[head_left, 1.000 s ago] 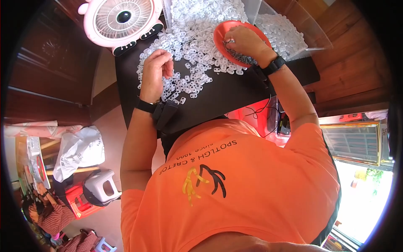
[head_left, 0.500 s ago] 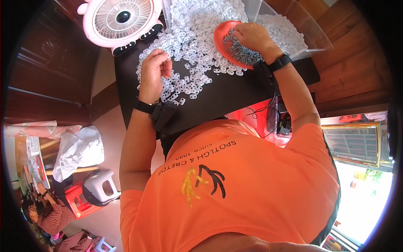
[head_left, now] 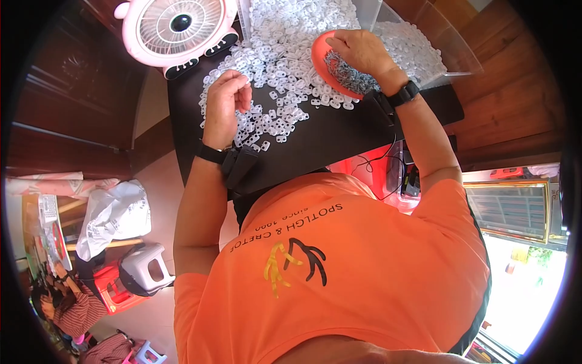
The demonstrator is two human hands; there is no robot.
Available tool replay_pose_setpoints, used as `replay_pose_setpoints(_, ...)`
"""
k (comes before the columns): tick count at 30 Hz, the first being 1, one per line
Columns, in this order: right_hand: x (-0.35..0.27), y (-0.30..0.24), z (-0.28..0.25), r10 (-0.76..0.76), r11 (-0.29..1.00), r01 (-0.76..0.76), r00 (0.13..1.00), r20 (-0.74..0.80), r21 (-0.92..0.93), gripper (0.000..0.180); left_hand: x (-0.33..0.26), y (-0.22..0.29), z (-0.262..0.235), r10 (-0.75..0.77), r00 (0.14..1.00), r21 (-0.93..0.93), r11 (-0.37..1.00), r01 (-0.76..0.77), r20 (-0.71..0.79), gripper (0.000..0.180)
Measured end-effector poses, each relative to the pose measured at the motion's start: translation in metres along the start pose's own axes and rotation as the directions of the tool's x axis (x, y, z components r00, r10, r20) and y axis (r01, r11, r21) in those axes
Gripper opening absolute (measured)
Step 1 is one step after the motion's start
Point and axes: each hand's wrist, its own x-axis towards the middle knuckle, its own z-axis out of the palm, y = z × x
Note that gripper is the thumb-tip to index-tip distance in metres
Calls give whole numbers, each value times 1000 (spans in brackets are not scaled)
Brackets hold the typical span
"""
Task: Inserting small metal pins or clips into white plastic housings at an assembly workbench.
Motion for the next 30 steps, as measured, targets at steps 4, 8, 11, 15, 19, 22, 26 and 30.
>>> replay_pose_setpoints(4, 9, -38, -4, -12, 975, 11, 1000, 1, 222, 23, -2, 1, 3, 17, 1000, -8, 1000, -17, 20, 16)
replay_pose_setpoints(8, 20, -82, 9, -53, 851, 5, 996, 77, 525, 16, -2, 0, 5, 34, 999, 14, 999, -34, -4, 15)
replay_pose_setpoints(11, 29, -100, 24, -96, 774, -6, 987, 128, 633, 14, 0, -1, 4, 37, 999, 45, 998, -36, -19, 15)
replay_pose_setpoints(15, 32, -100, 44, -127, 639, -70, 972, 195, 766, 14, -2, 2, 6, 66, 996, 76, 995, -62, -54, 16)
replay_pose_setpoints(19, 27, -96, 52, -147, 462, -179, 950, 274, 868, 17, -3, 0, 6, 74, 994, 45, 996, -71, -78, 13)
replay_pose_setpoints(22, 26, -98, 54, -152, 404, -234, 936, 317, 884, 18, -3, 0, 7, 83, 994, 94, 993, -76, -72, 13)
replay_pose_setpoints(26, 25, -98, 58, -186, 426, -214, 930, 317, 879, 19, -3, 2, 9, 87, 992, 150, 986, -74, -88, 14)
replay_pose_setpoints(30, 24, -98, 61, -184, 462, -204, 930, 319, 863, 19, -4, 2, 11, 89, 993, 207, 976, -70, -79, 18)
